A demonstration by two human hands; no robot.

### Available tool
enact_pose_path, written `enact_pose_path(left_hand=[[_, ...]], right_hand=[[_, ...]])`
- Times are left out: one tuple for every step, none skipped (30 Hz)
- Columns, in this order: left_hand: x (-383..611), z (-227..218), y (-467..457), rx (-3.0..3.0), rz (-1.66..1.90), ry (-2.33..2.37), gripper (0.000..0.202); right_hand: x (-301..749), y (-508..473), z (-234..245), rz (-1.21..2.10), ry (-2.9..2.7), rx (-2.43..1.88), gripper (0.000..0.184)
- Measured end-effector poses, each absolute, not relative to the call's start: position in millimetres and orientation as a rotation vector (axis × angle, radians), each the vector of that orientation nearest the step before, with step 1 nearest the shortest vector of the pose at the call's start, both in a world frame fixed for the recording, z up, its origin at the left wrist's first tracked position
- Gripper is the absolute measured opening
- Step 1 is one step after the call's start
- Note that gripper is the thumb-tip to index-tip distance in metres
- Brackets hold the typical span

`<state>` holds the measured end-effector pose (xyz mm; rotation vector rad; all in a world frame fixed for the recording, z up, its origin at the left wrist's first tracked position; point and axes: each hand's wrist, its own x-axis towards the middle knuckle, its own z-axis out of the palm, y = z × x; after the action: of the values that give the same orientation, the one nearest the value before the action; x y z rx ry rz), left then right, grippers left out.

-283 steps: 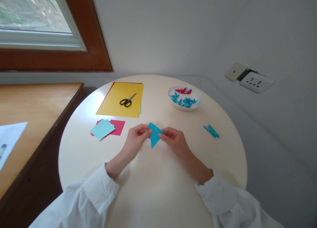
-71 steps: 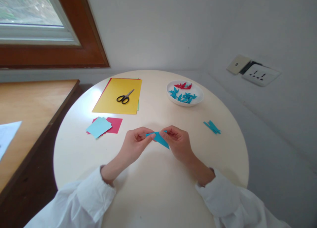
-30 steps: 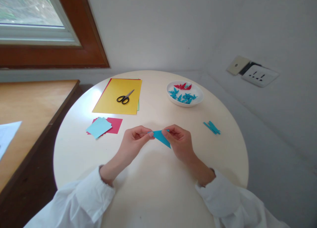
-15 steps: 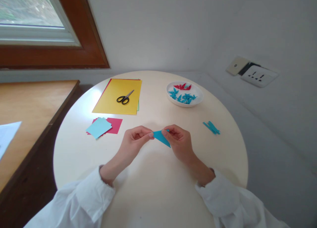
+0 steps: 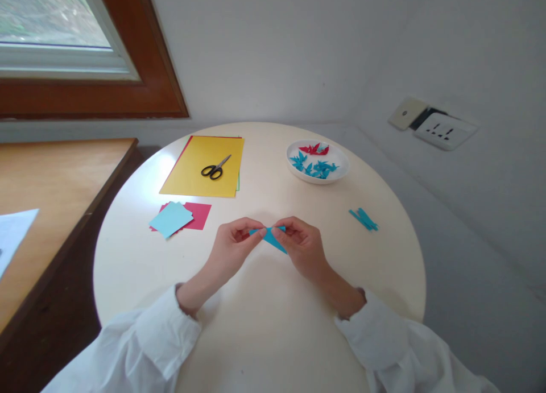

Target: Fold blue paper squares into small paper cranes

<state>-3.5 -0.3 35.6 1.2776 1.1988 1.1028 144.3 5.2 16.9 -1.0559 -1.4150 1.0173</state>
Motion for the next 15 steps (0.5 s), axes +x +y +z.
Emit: enact_pose_path(left_hand=[[-3.2,35.1,-0.6,1.283,1.107,1.199,0.016],[-2.9,34.6,-0.9,1.289,1.11,1.198,0.016],[-2.5,34.0,-1.1,1.296,1.112,1.196,0.016],[-2.3,33.4,-1.3,1.302,1.115,1.193,0.015],[-2.1,32.9,-1.4,1.307,1.118,1.188,0.015],[-2.0,32.5,-1.4,1.311,1.123,1.182,0.015],[-1.9,32.2,-1.5,1.313,1.127,1.177,0.014],[-1.9,31.9,-1.5,1.313,1.132,1.172,0.014],[-2.0,31.8,-1.6,1.313,1.134,1.17,0.013],[-2.0,31.7,-1.7,1.315,1.135,1.17,0.013],[-2.0,31.7,-1.8,1.317,1.135,1.171,0.012],[-2.0,31.7,-1.9,1.321,1.136,1.172,0.012],[-1.9,31.6,-2.0,1.326,1.135,1.173,0.012],[-1.9,31.5,-1.9,1.33,1.136,1.172,0.012],[-1.8,31.2,-1.8,1.331,1.136,1.172,0.011]], right_hand=[[144.0,5.1,17.1,1.019,-1.418,-1.051,0.012],[143.7,5.1,17.1,1.022,-1.422,-1.046,0.012],[143.6,5.1,16.8,1.023,-1.425,-1.044,0.012],[143.5,5.0,16.4,1.023,-1.429,-1.041,0.012],[143.6,5.1,15.9,1.022,-1.434,-1.039,0.012],[143.7,5.1,15.3,1.019,-1.442,-1.038,0.012],[143.8,5.1,14.8,1.016,-1.45,-1.04,0.012],[144.0,5.1,14.4,1.012,-1.457,-1.044,0.012],[144.1,5.0,14.1,1.006,-1.462,-1.048,0.012],[144.2,4.9,14.0,1.0,-1.465,-1.052,0.011],[144.2,4.8,14.0,0.995,-1.467,-1.057,0.011],[144.2,4.6,14.1,0.992,-1.469,-1.061,0.012],[144.2,4.5,14.2,0.99,-1.47,-1.064,0.012],[144.2,4.6,14.2,0.989,-1.471,-1.069,0.012],[144.3,4.8,14.0,0.99,-1.47,-1.071,0.012]])
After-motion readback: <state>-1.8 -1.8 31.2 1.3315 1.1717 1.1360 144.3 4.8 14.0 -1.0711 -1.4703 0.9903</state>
